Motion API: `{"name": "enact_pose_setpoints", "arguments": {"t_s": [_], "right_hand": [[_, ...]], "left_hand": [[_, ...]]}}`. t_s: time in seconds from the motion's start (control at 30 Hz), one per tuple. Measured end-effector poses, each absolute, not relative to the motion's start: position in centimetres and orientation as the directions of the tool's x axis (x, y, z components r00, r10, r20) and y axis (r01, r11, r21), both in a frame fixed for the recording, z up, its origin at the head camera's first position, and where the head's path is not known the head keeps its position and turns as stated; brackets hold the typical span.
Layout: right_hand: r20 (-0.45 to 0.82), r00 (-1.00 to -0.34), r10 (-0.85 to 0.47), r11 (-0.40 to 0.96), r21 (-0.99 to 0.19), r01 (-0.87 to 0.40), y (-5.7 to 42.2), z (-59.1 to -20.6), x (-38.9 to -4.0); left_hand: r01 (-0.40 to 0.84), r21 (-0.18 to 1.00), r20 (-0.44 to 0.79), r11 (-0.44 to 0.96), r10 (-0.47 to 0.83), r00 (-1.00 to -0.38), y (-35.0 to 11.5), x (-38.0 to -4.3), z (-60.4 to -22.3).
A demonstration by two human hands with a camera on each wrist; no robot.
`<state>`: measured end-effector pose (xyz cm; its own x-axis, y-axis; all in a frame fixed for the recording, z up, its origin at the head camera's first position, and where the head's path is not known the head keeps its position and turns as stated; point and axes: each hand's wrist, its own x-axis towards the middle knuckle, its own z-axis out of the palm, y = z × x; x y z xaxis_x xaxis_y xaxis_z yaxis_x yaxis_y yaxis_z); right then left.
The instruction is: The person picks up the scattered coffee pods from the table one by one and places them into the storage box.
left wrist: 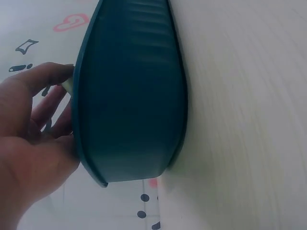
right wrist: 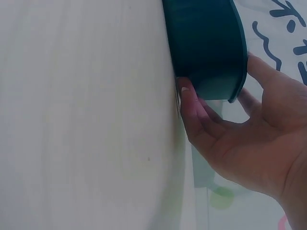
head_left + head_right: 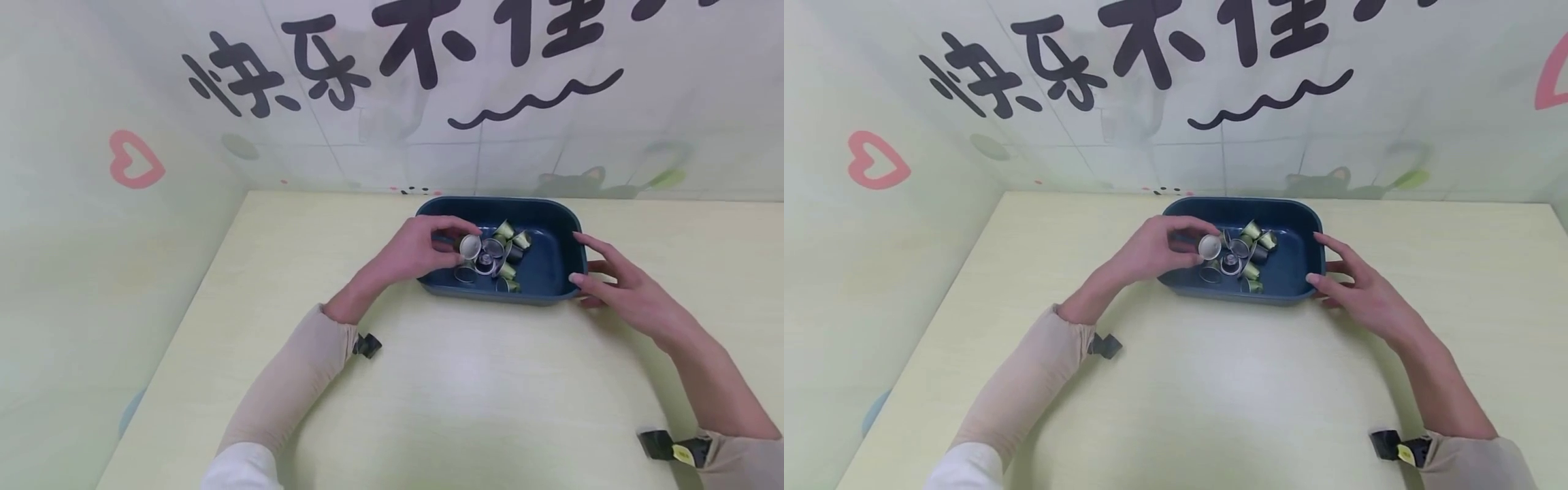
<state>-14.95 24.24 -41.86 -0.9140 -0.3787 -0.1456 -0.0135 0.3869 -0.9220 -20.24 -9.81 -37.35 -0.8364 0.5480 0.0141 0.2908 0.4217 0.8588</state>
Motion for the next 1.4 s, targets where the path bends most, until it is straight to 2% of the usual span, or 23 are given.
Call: {"name": "enact_pose_setpoints", "arguments": {"t_s": [0.4,0.83,1.4], "right_hand": [[-0.147,-0.909,-0.391,0.392,-0.92,-0.02,24.4,-41.8,-15.0],[-0.175,-0.904,-0.39,0.423,-0.906,-0.007,24.4,-41.9,-14.7],[-0.167,-0.905,-0.39,0.437,-0.899,-0.022,24.4,-41.7,-15.0]], "left_hand": [[0.328,0.804,-0.006,0.495,0.559,-0.829,-9.0,-21.0,-38.1],[0.357,0.647,-0.125,0.674,0.555,-0.823,-8.0,-22.1,-37.9],[0.323,0.619,-0.144,0.716,0.508,-0.849,-7.3,-22.7,-37.9]]}}
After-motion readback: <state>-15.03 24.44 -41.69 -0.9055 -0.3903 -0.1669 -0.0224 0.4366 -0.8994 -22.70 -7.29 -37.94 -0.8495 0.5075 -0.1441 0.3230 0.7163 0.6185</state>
